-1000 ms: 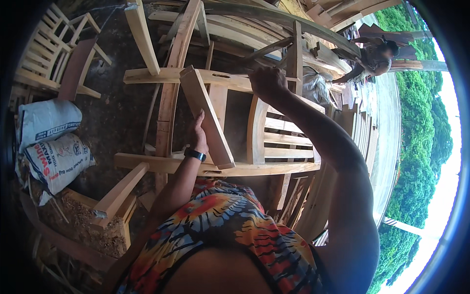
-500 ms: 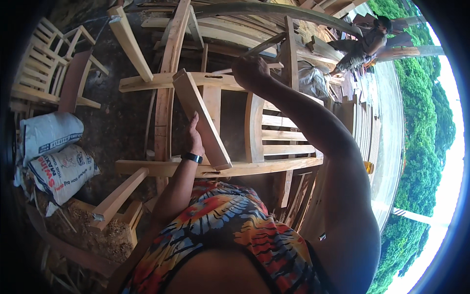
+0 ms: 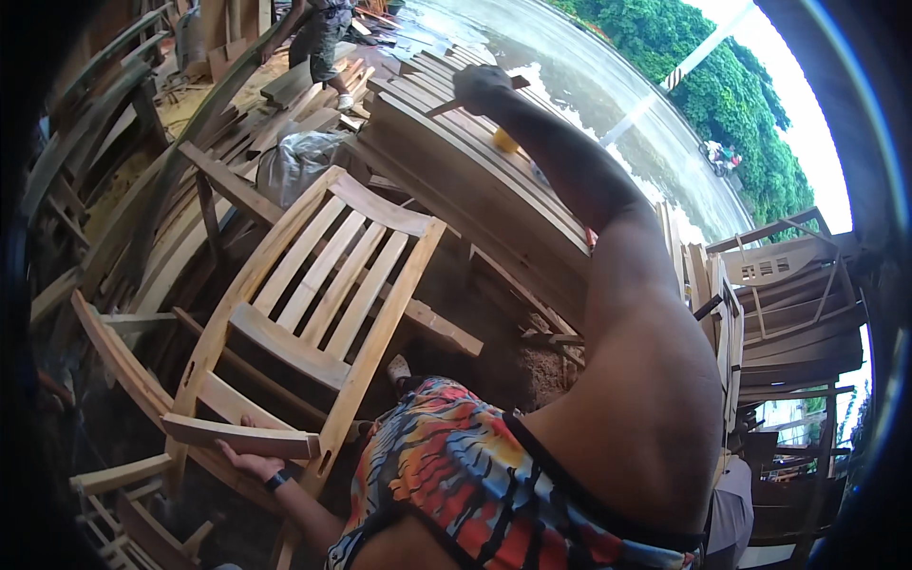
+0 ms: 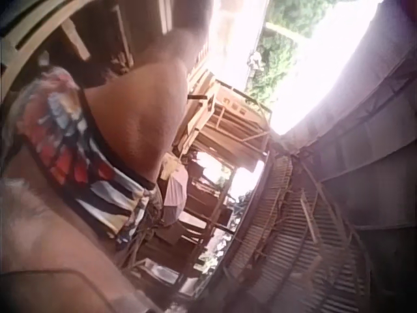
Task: The person assembles a wooden chair by using a hammer to secure joints, applying adhesive with a brush to wooden slats, and fitting the components together by hand.
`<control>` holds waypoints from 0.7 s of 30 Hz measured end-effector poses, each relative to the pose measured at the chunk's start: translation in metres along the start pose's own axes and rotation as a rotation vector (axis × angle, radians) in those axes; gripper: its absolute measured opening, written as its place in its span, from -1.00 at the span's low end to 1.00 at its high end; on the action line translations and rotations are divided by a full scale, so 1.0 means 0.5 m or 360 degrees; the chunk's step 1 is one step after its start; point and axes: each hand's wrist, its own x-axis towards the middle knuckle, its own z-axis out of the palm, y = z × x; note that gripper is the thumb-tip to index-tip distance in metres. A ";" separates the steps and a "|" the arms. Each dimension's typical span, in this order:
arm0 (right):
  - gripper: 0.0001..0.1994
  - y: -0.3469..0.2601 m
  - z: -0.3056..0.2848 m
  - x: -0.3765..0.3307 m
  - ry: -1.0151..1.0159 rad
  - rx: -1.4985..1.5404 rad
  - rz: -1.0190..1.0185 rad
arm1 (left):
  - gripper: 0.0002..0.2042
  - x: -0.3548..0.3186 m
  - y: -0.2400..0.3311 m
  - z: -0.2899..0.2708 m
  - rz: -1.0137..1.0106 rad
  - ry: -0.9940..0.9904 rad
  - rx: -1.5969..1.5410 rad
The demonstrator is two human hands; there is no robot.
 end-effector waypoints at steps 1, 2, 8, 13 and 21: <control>-0.82 0.100 0.043 0.024 -0.0112 -0.0136 0.0161 | -0.08 0.027 -0.002 -0.023 -0.0098 -0.0024 0.0003; -0.83 0.178 0.074 0.036 -0.0141 -0.0159 0.0232 | -0.09 0.038 -0.001 -0.033 -0.0107 0.0014 0.0025; -0.77 0.373 0.258 0.143 -0.0347 -0.0235 0.0533 | -0.09 0.059 0.031 -0.085 0.0000 0.0144 0.0085; -0.78 0.411 0.413 0.249 -0.0430 -0.0290 0.0370 | -0.13 0.035 0.034 -0.035 0.0152 0.0241 0.0163; -0.75 0.415 0.602 0.313 -0.0432 0.0056 0.0478 | -0.17 0.024 0.037 -0.007 0.0024 0.0345 0.0082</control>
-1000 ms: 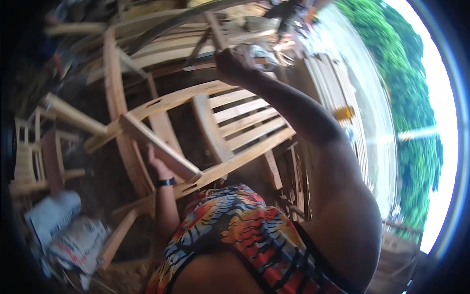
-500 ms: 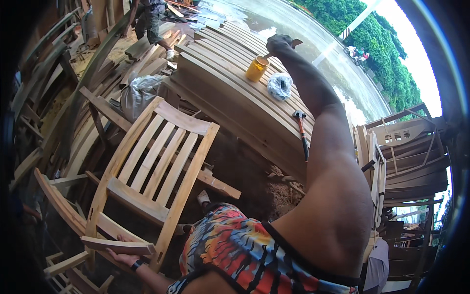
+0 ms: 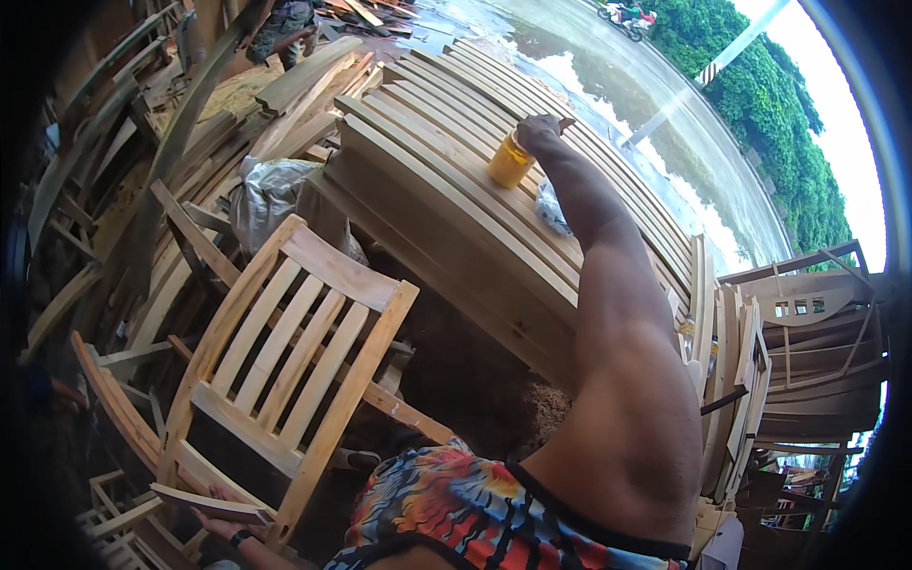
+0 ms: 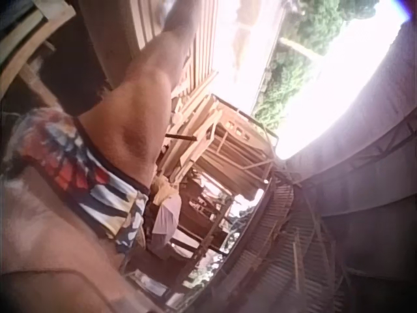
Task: The person assembles a wooden chair by using a hammer to secure joints, applying adhesive with a brush to wooden slats, and fitting the components together by hand.
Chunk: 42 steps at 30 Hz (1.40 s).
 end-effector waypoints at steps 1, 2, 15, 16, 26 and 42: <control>-0.75 0.008 -0.019 -0.004 0.0002 0.0008 -0.0008 | -0.18 0.002 0.002 -0.007 0.0040 -0.0009 0.0042; -0.76 0.023 -0.041 -0.009 -0.0023 -0.0080 -0.0112 | -0.18 0.003 0.003 -0.017 0.0050 -0.0007 0.0043; -0.69 0.312 -0.104 -0.152 -0.0079 0.1637 -0.0289 | -0.14 0.001 -0.036 -0.009 0.0439 -0.0096 0.0147; -0.69 0.277 -0.109 -0.172 -0.0090 0.1631 -0.0334 | -0.12 -0.027 -0.040 0.022 0.0432 -0.0086 0.0107; -0.53 -0.508 -0.320 -0.485 -0.1202 0.2072 -0.1619 | -0.31 0.037 -0.056 -0.051 0.0103 -0.0294 -0.0386; -0.75 -1.221 -0.569 -1.209 0.0560 -0.0450 -0.2410 | -0.41 0.002 -0.072 -0.015 0.0023 -0.0247 -0.0609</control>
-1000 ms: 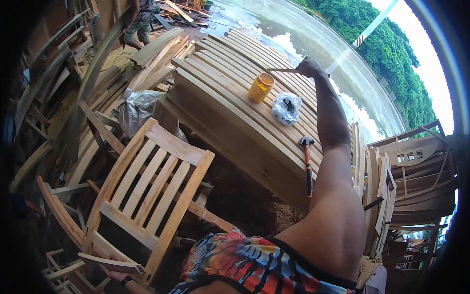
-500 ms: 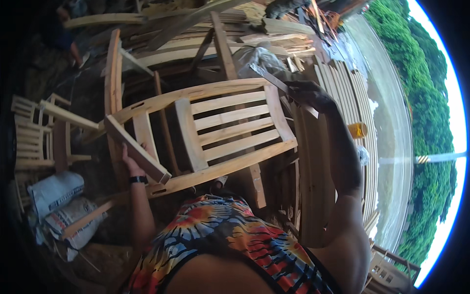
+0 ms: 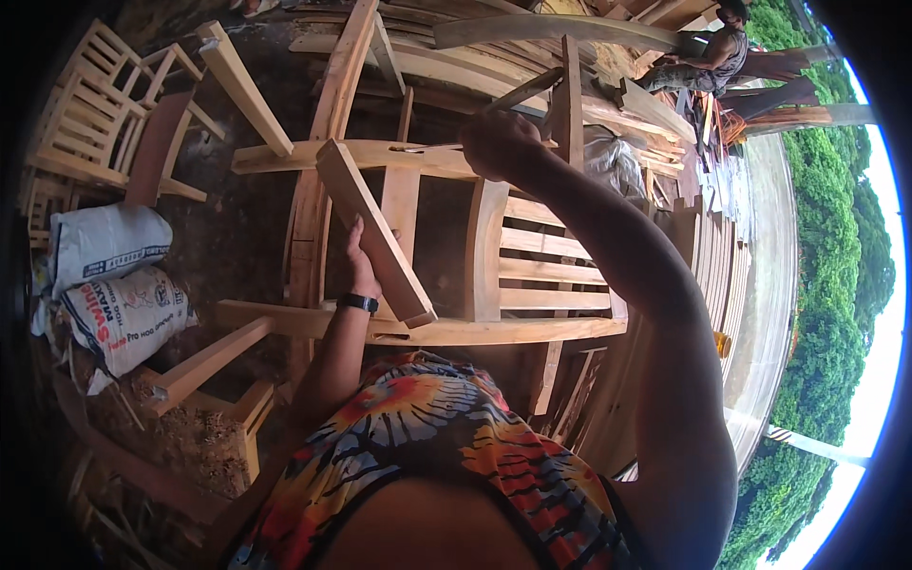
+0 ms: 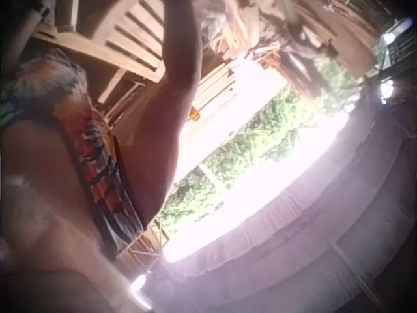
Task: The person assembles a wooden chair by using a hammer to secure joints, applying adhesive with a brush to wooden slats, and fitting the components together by hand.
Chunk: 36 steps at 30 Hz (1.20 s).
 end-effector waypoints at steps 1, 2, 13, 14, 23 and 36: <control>-0.80 -0.002 0.024 0.024 0.0129 0.0019 0.0021 | -0.42 -0.005 0.002 0.006 -0.0025 -0.0025 0.0008; -0.80 0.004 0.028 0.036 0.0121 0.0008 0.0032 | -0.44 -0.008 0.004 0.014 -0.0052 -0.0051 0.0016; -0.81 -0.099 -0.036 0.103 -0.0128 -0.0186 -0.0062 | -0.51 0.065 -0.054 -0.073 -0.0092 -0.0044 -0.0023; -0.81 -0.104 -0.035 0.109 -0.0122 -0.0194 -0.0065 | -0.51 0.071 -0.061 -0.082 -0.0111 -0.0044 -0.0042; -0.79 -0.051 -0.023 0.081 -0.0192 -0.0117 0.0091 | -0.55 0.021 -0.016 -0.030 -0.0143 -0.0028 -0.0072; -0.77 -0.059 -0.026 0.129 -0.0317 -0.0137 0.0128 | -0.48 0.042 -0.033 -0.057 -0.0099 -0.0039 -0.0023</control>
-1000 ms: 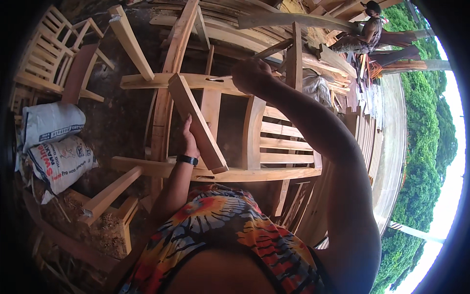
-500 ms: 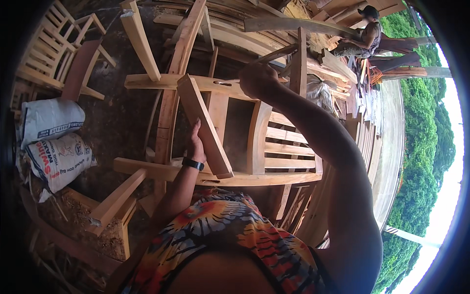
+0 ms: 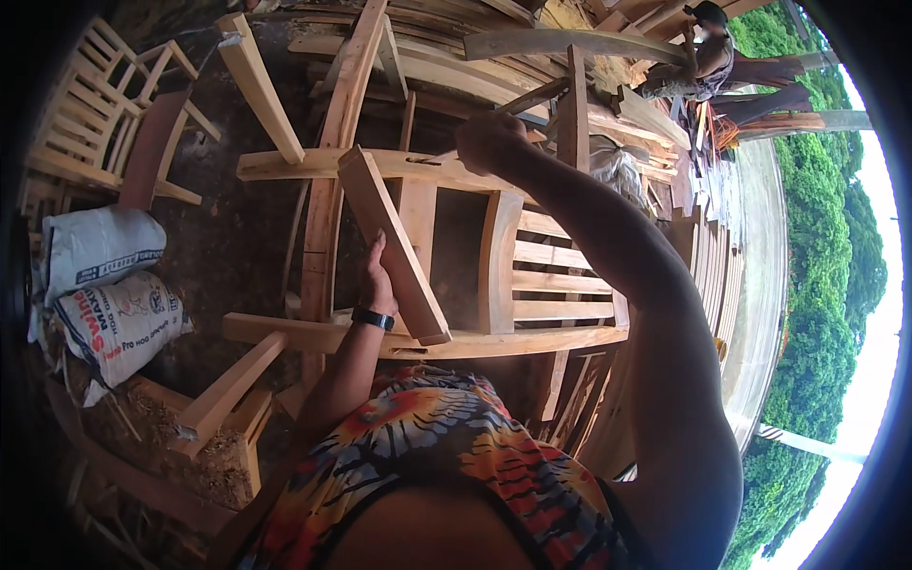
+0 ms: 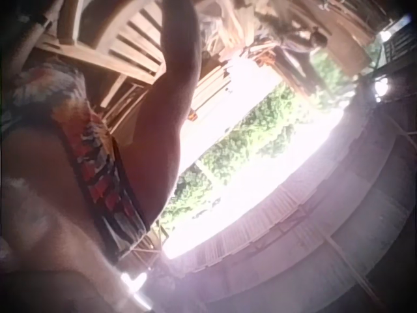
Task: The person assembles a wooden chair by using a hammer to secure joints, applying adhesive with a brush to wooden slats, and fitting the components together by hand.
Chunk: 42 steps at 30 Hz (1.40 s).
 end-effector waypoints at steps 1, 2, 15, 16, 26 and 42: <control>-0.76 0.015 -0.004 0.005 0.0056 0.0063 -0.0010 | -0.48 0.001 -0.001 0.000 -0.0005 -0.0004 0.0015; -0.75 0.026 -0.003 0.005 0.0112 0.0125 -0.0018 | -0.47 0.001 -0.003 0.000 -0.0012 -0.0012 0.0026; -0.69 0.216 0.077 -0.324 0.1115 0.1027 0.0120 | -0.63 -0.010 0.211 0.210 0.0898 -0.0441 0.0237; -0.71 0.226 0.114 -0.355 0.1279 0.1113 0.0198 | -0.65 -0.019 0.253 0.274 0.1074 -0.0517 0.0458; -0.69 0.112 0.333 -0.583 0.0949 0.1972 0.0818 | -0.76 0.178 0.357 0.485 0.1509 -0.0657 0.0397; -0.67 0.066 0.449 -0.741 0.0766 0.2226 0.1460 | -0.61 0.264 0.317 0.439 0.1534 -0.0539 0.0459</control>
